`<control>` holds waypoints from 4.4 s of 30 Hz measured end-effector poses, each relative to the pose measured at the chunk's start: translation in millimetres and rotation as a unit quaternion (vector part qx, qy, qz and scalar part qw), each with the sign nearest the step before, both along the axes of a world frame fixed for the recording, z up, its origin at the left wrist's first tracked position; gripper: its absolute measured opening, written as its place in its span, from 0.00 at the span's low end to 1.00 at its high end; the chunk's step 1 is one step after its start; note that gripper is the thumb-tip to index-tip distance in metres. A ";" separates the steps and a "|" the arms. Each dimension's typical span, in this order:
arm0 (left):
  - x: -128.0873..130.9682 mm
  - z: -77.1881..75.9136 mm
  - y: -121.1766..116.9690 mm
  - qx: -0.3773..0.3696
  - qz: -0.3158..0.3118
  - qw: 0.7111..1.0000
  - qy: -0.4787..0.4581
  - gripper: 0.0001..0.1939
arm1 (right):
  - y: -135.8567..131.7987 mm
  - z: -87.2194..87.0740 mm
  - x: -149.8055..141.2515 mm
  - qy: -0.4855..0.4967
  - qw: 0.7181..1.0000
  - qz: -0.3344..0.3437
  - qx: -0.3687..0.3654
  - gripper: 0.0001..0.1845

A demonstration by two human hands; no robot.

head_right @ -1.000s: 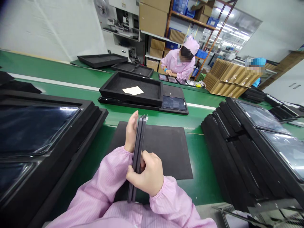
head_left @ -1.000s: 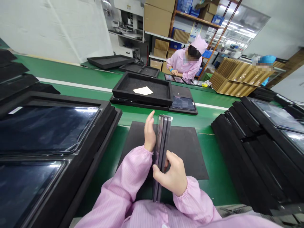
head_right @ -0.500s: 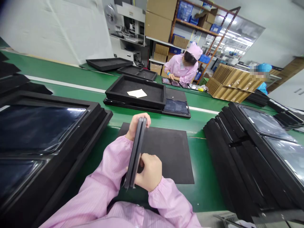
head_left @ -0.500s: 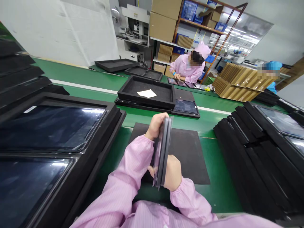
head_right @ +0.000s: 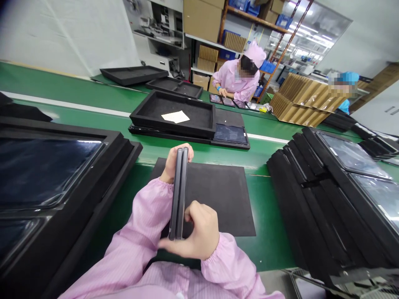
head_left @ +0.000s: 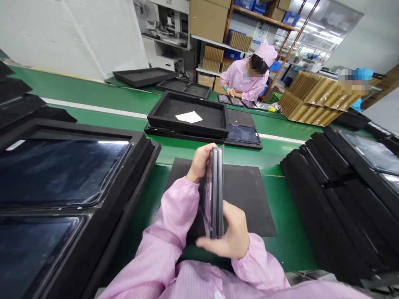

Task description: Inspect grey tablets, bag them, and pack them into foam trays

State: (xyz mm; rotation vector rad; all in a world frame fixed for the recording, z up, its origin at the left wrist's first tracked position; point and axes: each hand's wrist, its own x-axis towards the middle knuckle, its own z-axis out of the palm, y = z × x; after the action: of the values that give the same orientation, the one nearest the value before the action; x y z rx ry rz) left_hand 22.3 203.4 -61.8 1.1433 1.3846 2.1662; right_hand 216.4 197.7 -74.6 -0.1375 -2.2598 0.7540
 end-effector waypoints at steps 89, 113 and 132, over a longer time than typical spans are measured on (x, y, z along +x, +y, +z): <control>19.8 9.4 -13.9 0.041 -0.015 0.998 0.054 0.36 | -11.5 37.2 11.3 -0.083 0.984 0.034 -0.152 0.23; 23.9 9.3 -19.1 0.008 0.029 0.995 0.094 0.36 | -1.5 49.5 16.1 -0.093 0.963 0.107 -0.228 0.18; 20.8 10.9 -19.2 0.004 0.032 0.996 0.080 0.37 | 10.5 55.1 2.3 -0.082 0.967 0.136 -0.200 0.18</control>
State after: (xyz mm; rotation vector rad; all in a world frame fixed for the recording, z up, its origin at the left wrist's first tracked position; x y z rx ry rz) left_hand 43.1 184.2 -50.9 1.3174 1.4985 2.1662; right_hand 218.7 208.3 -19.5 -0.0828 -2.2792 1.3875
